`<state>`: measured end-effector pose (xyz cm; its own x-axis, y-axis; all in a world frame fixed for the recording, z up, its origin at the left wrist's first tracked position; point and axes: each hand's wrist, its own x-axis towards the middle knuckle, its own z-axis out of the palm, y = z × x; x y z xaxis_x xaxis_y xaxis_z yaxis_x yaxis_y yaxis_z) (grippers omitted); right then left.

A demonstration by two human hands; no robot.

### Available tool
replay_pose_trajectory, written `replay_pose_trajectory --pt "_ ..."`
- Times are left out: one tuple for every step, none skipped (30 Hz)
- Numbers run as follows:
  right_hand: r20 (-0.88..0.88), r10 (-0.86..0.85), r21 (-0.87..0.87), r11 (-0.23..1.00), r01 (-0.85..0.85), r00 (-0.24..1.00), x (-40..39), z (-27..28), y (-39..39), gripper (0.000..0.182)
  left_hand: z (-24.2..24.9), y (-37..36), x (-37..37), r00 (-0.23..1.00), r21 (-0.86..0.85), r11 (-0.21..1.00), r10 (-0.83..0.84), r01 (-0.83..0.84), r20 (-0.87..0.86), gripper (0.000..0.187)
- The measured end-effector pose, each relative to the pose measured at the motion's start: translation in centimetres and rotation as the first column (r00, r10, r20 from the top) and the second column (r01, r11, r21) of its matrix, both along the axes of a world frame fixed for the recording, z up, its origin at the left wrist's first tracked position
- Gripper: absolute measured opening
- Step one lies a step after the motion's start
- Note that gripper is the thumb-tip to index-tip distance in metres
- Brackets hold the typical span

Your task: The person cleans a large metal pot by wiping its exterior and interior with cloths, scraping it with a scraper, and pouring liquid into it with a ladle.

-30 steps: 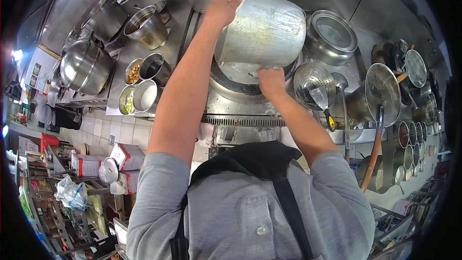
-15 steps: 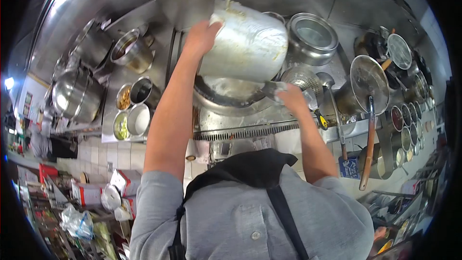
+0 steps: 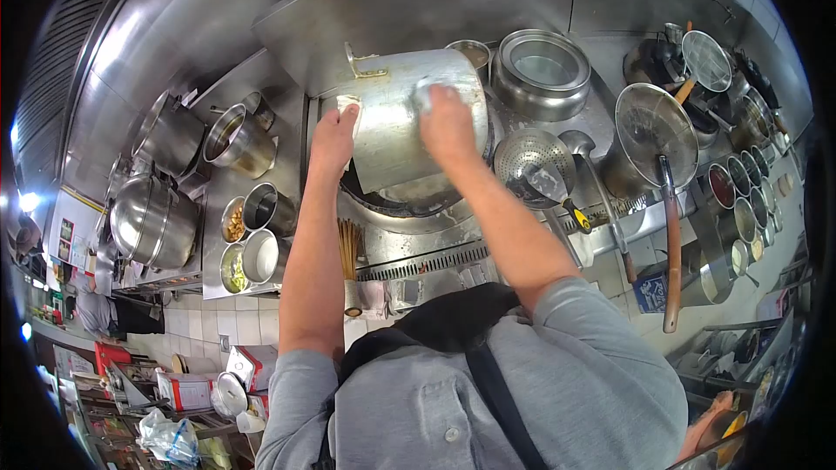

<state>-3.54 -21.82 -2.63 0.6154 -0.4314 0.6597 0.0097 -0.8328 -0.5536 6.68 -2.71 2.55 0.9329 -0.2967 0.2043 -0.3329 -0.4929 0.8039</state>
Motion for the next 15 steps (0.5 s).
replay_pose_trajectory --pt "0.045 0.056 -0.002 0.998 -0.056 0.997 -0.1 -0.2 1.0 0.032 0.0 0.0 -0.3 1.000 -0.002 1.000 0.000 0.000 -0.008 0.049" --pt "0.046 0.101 -0.045 0.994 -0.099 0.994 -0.7 -0.5 1.6 0.031 -0.1 0.1 -0.5 0.998 -0.038 0.999 -0.029 0.027 -0.058 0.048" --pt "0.044 0.149 -0.090 0.985 -0.144 0.988 -1.4 -0.4 2.2 0.029 -0.2 0.4 -0.4 0.993 -0.078 0.996 -0.058 0.049 -0.106 0.047" --pt "0.041 0.196 -0.133 0.973 -0.190 0.980 -1.7 -0.3 2.5 0.028 -0.3 0.7 -0.2 0.985 -0.117 0.991 -0.086 0.069 -0.153 0.046" --pt "0.075 0.123 -0.081 0.990 -0.117 0.990 -1.5 -0.2 0.5 0.026 -0.6 0.6 0.2 0.982 -0.147 0.986 -0.099 0.076 -0.161 0.045" --pt "0.106 0.050 -0.029 0.998 -0.047 0.993 -1.1 -0.1 -3.4 0.025 -1.1 0.5 0.7 0.979 -0.180 0.980 -0.111 0.080 -0.169 0.044" --pt "0.130 -0.021 0.022 1.000 0.018 0.991 -0.4 0.2 -5.9 0.024 -1.4 0.6 0.9 0.976 -0.215 0.973 -0.120 0.080 -0.179 0.043" --pt "0.082 -0.040 0.039 0.999 0.037 0.996 0.5 0.5 -6.6 0.023 -1.4 0.7 0.9 0.977 -0.201 0.976 -0.119 0.083 -0.176 0.042" --pt "0.033 -0.063 0.060 0.996 0.061 0.997 1.2 0.6 -6.9 0.023 -1.3 0.8 1.0 0.977 -0.182 0.979 -0.123 0.090 -0.175 0.041" --pt "-0.015 -0.089 0.078 0.993 0.090 0.996 1.8 0.6 -7.0 0.022 -1.0 0.5 0.9 0.976 -0.166 0.981 -0.130 0.102 -0.172 0.041" --pt "0.041 -0.067 0.112 0.992 0.062 0.997 2.8 -0.4 -4.2 0.025 -0.8 0.2 0.7 0.975 -0.185 0.978 -0.131 0.097 -0.178 0.041" --pt "0.028 0.020 0.029 0.999 -0.021 0.999 2.3 -0.3 -0.8 0.026 -0.4 0.1 0.2 0.974 -0.202 0.975 -0.128 0.090 -0.185 0.040" --pt "0.007 0.109 -0.049 0.993 -0.108 0.994 1.6 -0.2 1.3 0.028 -0.3 0.2 -0.1 0.973 -0.216 0.973 -0.123 0.080 -0.194 0.040" --pt "0.016 0.119 -0.049 0.992 -0.118 0.993 1.6 -0.3 1.0 0.028 -0.3 0.6 0.3 0.975 -0.138 0.987 -0.103 0.077 -0.196 0.040" --pt "0.024 0.127 -0.047 0.991 -0.126 0.992 1.6 -0.6 0.0 0.029 -0.5 0.7 0.3 0.972 -0.163 0.983 -0.118 0.085 -0.204 0.040"
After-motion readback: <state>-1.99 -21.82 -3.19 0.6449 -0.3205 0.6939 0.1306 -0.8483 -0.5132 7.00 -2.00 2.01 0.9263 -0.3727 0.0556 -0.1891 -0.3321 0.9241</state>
